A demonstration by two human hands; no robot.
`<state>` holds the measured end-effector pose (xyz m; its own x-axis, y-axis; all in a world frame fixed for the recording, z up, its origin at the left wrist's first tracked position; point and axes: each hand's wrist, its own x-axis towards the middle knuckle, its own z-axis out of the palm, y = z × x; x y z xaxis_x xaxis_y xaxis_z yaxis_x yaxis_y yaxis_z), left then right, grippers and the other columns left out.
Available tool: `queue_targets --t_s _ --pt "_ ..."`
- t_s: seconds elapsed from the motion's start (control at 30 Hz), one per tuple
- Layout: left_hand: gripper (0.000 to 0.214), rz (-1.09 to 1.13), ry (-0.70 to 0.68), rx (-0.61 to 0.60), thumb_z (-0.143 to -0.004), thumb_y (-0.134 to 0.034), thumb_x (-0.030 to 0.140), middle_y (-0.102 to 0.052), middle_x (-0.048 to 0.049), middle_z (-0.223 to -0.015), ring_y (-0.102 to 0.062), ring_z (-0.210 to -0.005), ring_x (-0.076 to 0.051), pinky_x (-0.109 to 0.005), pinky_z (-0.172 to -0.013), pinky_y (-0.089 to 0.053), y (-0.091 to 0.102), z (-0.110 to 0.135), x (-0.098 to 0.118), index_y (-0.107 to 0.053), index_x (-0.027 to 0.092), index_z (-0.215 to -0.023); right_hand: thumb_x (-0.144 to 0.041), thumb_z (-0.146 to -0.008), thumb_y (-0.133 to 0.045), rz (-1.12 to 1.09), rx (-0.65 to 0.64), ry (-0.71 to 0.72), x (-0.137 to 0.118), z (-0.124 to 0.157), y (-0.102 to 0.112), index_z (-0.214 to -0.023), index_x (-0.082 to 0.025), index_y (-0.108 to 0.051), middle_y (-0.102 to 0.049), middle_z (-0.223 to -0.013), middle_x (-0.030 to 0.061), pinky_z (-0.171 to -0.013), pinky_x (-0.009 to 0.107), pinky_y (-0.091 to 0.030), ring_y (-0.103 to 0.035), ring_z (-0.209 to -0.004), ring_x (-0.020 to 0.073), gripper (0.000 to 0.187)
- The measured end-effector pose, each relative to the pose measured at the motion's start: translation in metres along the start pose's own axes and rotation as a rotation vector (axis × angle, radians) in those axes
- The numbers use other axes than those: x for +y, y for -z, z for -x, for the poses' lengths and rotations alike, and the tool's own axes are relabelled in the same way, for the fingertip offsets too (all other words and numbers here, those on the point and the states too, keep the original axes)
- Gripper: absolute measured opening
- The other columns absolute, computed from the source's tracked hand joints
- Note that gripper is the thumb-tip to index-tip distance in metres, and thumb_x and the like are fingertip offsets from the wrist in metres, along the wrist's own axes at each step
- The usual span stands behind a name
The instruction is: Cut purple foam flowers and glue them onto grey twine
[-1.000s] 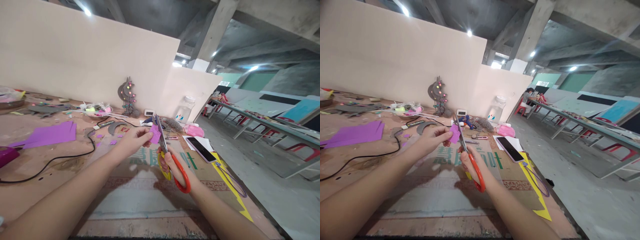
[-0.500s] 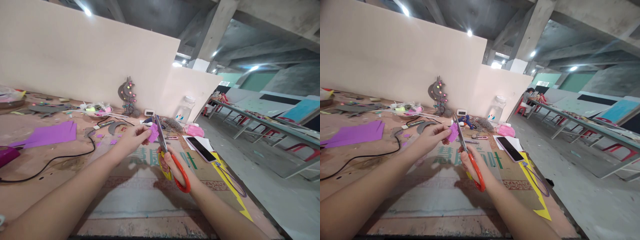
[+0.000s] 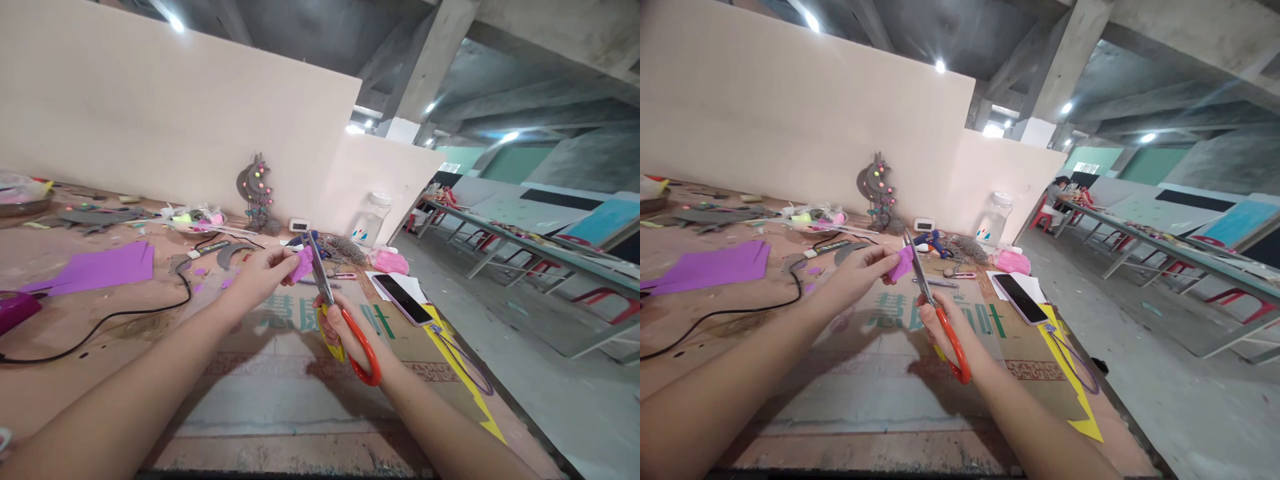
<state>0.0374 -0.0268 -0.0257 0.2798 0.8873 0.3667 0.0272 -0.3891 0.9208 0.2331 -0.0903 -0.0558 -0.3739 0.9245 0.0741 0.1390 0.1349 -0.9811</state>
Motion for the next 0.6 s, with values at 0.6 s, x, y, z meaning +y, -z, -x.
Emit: queue_targets --t_s 0.6 --pt "0.036 0.010 0.111 -0.051 -0.077 -0.060 0.051 -0.062 -0.0018 -0.063 -0.056 -0.058 -0.013 -0.025 -0.057 -0.044 0.0004 -0.0019 -0.0053 -0.061 0.015 -0.072 -0.060 -0.087 -0.046 -0.021 -0.005 0.017 0.0029 -0.0005 -0.0008 -0.101 -0.022 -0.045 -0.032 -0.065 -0.0052 -0.047 0.024 -0.026 -0.028 -0.052 0.0090 0.041"
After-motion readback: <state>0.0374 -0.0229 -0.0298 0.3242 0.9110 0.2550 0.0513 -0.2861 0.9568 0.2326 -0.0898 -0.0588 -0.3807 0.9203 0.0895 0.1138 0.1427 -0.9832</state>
